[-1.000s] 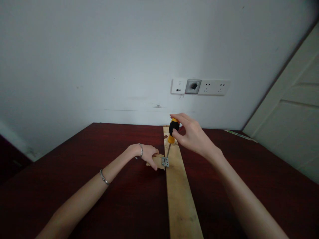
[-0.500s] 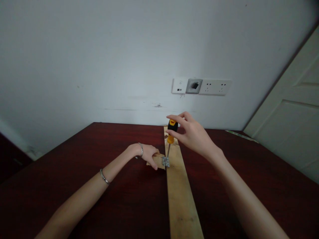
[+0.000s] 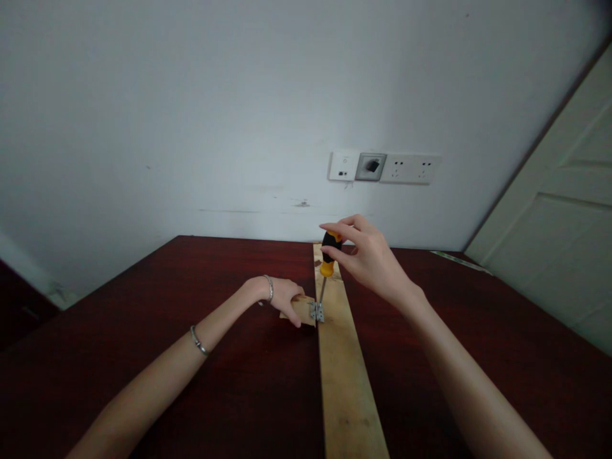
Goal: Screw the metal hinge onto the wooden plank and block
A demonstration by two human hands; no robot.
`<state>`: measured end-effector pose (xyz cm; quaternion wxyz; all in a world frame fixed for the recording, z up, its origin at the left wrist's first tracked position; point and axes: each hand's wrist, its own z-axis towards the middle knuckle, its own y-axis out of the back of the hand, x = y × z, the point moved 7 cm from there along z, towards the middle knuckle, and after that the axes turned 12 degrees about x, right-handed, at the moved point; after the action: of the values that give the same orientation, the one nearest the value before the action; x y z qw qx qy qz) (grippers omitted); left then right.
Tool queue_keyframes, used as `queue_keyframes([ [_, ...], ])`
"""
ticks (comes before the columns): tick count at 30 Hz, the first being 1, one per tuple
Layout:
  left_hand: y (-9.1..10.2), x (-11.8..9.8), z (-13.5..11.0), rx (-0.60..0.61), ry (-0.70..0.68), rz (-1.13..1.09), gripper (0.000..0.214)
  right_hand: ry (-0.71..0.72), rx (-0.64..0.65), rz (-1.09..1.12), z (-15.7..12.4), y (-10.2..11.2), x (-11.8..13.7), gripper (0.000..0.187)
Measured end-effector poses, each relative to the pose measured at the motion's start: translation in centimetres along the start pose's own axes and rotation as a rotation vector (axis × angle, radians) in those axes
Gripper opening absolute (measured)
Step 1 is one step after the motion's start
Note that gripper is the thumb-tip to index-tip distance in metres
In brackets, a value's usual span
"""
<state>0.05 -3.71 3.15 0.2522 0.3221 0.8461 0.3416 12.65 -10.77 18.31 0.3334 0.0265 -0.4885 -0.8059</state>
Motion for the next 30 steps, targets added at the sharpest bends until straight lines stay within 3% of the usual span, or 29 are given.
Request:
queue_keyframes([
  [4,-0.06,0.19,0.21,-0.01,-0.001,0.005,0.066,0.048,0.007,0.042,0.01,0.13,0.61,0.048],
  [12,0.0,0.0,-0.09,0.009,0.007,-0.012,0.067,-0.038,0.053,-0.089,-0.01,-0.2,-0.14,0.043],
  [18,-0.03,0.1,0.13,-0.006,-0.003,0.021,0.071,-0.039,0.059,-0.127,-0.03,-0.22,0.2,0.05],
  [25,0.07,0.02,0.03,-0.01,0.002,0.022,0.069,-0.029,0.06,-0.092,0.07,-0.33,0.11,0.043],
  [30,0.09,-0.35,-0.24,0.015,0.001,0.001,0.062,-0.023,0.055,-0.125,0.1,-0.37,0.42,0.05],
])
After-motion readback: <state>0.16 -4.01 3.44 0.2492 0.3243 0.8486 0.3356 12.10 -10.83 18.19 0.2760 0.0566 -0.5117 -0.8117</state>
